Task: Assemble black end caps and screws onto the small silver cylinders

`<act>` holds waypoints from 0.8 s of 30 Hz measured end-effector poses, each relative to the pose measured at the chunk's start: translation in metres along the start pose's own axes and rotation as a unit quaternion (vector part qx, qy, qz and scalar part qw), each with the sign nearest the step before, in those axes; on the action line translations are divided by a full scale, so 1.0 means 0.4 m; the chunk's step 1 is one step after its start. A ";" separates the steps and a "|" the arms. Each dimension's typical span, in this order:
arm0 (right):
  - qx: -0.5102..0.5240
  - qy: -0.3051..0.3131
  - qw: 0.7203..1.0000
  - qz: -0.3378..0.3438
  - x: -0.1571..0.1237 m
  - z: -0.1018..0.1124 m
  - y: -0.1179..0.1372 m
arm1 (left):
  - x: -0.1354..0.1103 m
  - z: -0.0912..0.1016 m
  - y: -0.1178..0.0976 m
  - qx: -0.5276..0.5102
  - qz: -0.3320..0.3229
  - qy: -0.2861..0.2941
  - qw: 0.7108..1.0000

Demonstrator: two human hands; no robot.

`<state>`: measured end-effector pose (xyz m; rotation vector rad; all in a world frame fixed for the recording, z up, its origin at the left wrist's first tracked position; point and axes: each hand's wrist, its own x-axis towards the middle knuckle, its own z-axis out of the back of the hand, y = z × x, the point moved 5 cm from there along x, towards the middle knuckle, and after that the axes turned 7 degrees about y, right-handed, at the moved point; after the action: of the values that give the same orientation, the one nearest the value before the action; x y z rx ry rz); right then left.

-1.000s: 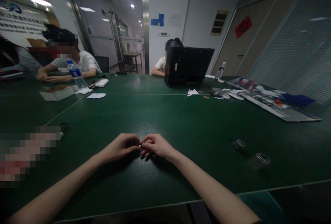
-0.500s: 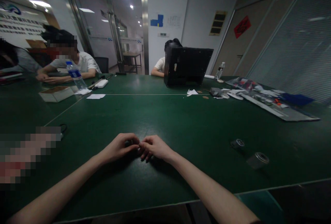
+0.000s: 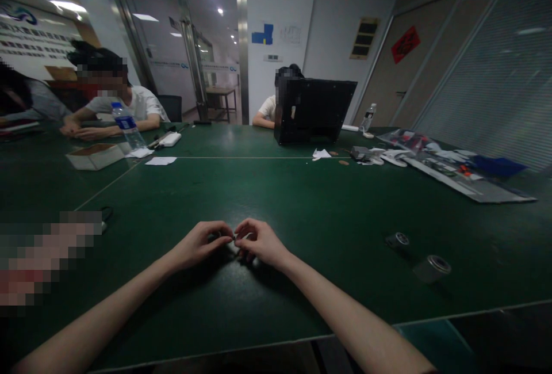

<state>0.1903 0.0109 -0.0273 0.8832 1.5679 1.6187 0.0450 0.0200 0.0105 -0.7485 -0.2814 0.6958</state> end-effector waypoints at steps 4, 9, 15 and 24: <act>-0.035 -0.002 0.999 0.015 -0.001 -0.003 0.001 | 0.005 -0.008 0.019 -0.032 0.002 0.012 0.999; -0.095 -0.020 0.995 0.025 -0.002 0.000 -0.004 | 0.008 -0.014 0.029 -0.063 0.001 0.024 0.998; -0.186 -0.041 0.980 0.051 -0.012 -0.002 0.024 | 0.008 -0.015 0.030 -0.073 0.006 0.032 0.997; -0.305 -0.030 0.946 0.106 -0.026 -0.011 0.061 | 0.006 -0.019 0.030 -0.070 0.016 0.044 0.996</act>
<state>0.1911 -0.0005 -0.0030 0.7575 0.8548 2.0434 0.0444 0.0240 -0.0032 -0.9158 -0.2405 0.6761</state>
